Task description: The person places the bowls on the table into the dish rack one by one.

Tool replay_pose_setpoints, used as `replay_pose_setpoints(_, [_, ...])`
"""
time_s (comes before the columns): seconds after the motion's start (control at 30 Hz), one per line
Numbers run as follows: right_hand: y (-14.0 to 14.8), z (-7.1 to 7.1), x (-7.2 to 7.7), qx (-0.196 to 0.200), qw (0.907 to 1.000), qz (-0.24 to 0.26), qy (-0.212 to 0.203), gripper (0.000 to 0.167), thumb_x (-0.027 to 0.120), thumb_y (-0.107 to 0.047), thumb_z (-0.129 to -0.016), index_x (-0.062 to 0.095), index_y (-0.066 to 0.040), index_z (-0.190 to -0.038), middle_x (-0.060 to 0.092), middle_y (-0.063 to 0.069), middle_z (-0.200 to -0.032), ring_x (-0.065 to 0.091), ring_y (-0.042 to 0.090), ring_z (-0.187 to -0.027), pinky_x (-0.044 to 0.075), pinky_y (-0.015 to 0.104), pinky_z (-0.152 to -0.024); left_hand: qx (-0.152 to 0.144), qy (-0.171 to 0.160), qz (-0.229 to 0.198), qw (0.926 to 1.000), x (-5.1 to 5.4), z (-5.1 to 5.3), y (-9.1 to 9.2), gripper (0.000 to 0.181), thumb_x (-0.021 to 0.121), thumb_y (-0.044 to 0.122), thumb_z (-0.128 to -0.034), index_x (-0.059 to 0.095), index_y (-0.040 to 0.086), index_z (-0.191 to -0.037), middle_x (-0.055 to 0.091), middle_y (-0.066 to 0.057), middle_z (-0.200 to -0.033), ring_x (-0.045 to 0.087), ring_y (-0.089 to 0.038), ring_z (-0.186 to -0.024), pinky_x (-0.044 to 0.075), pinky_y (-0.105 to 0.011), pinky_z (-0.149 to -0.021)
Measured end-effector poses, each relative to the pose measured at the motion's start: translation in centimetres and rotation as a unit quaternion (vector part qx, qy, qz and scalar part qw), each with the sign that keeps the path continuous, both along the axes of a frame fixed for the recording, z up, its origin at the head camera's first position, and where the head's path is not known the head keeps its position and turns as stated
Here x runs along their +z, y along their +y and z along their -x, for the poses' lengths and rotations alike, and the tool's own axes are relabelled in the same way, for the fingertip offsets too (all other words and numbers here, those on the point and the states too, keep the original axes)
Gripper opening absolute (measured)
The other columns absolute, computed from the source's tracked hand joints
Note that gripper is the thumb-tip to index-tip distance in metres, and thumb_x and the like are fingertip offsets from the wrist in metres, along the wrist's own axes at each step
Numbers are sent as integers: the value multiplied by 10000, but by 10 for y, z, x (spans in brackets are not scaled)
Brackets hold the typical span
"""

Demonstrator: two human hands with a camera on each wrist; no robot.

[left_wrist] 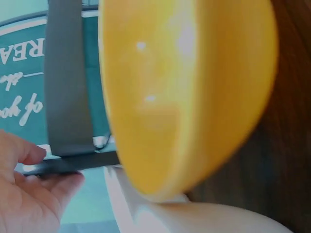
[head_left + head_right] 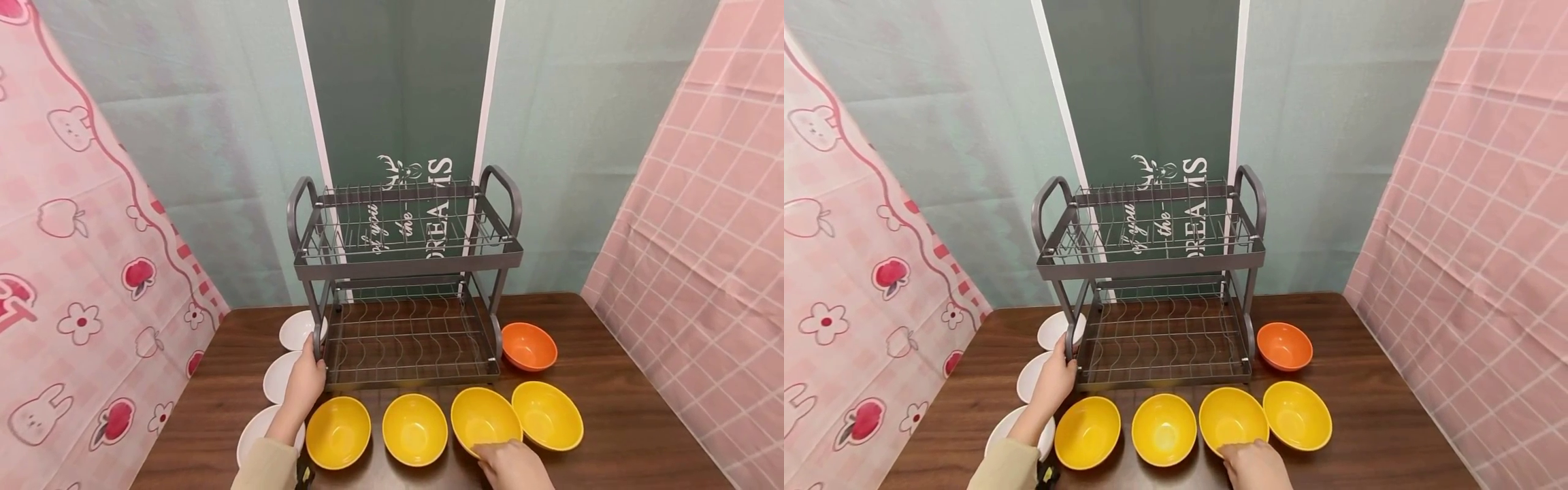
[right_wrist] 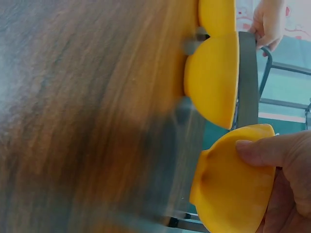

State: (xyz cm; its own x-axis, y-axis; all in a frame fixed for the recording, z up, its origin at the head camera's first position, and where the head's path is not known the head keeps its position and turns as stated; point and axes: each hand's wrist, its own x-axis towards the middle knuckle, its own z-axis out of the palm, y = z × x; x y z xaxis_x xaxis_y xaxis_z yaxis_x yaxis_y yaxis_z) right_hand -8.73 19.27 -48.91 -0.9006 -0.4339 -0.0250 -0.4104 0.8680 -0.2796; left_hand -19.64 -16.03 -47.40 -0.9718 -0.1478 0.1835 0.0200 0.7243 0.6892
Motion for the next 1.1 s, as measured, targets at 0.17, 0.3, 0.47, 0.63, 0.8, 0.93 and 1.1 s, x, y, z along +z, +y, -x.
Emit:
replay_pose_setpoints(0.17, [-2, -1, 7, 76, 9992, -79, 390, 130, 706, -215, -775, 698, -175, -899, 687, -112, -785, 548, 28, -622, 427, 257, -559, 223, -124, -516, 9983, 13, -5, 10, 660, 521, 77, -870, 205, -53, -1435, 315, -293, -1436, 330, -442, -1312, 307, -563, -1055])
replay_pose_setpoints(0.3, [-6, -1, 12, 115, 9979, -62, 627, 133, 712, -210, -768, 700, -177, -896, 686, -117, -784, 543, 34, -629, 434, 262, -574, 401, 416, -774, 9953, 21, -16, 21, 597, 554, 55, -842, 327, -44, -1385, 310, -259, -1434, 195, -448, -1359, 208, -583, -1097])
replay_pose_setpoints(0.47, [-14, 1, 19, 232, 9953, -12, 941, 138, 718, -213, -762, 700, -182, -894, 693, -110, -794, 528, 41, -625, 423, 259, -579, 258, 948, -1188, 9880, 28, -32, 40, 421, 559, -3, -821, 520, -29, -1239, 418, -193, -1387, 305, -390, -1317, 277, -536, -1077])
replay_pose_setpoints(0.63, [-24, 4, 25, 411, 9880, 74, 1489, 158, 731, -179, -738, 701, -198, -892, 698, -116, -802, 552, 41, -630, 410, 241, -577, -85, 763, -1618, 9838, 32, -45, 59, 330, 549, -21, -828, 599, 28, -1151, 539, -107, -1290, 496, -289, -1201, 416, -453, -993])
replay_pose_setpoints(0.8, [-36, 9, 30, 537, 9791, 166, 1953, 156, 731, -175, -737, 701, -205, -887, 697, -121, -793, 568, 33, -636, 420, 232, -581, -576, 160, -1945, 9791, 29, -55, 75, 315, 566, 24, -834, 603, 51, -1145, 583, -93, -1214, 545, -269, -1104, 457, -415, -922])
replay_pose_setpoints(0.93, [-45, 13, 34, 559, 9809, 306, 1837, 143, 720, -171, -753, 702, -202, -892, 696, -124, -785, 549, 13, -627, 430, 239, -582, -941, -399, -2340, 9669, 24, -64, 86, 303, 585, 144, -878, 586, 42, -1163, 596, -135, -1196, 573, -291, -1071, 486, -375, -898])
replay_pose_setpoints(1.1, [-54, 16, 38, 632, 9840, 391, 1618, 162, 716, -145, -748, 701, -194, -902, 695, -117, -789, 549, 13, -644, 447, 243, -601, -1425, -880, -3221, 9318, 19, -73, 98, 364, 575, 207, -904, 550, -14, -1193, 583, -211, -1212, 580, -297, -1093, 506, -336, -881])
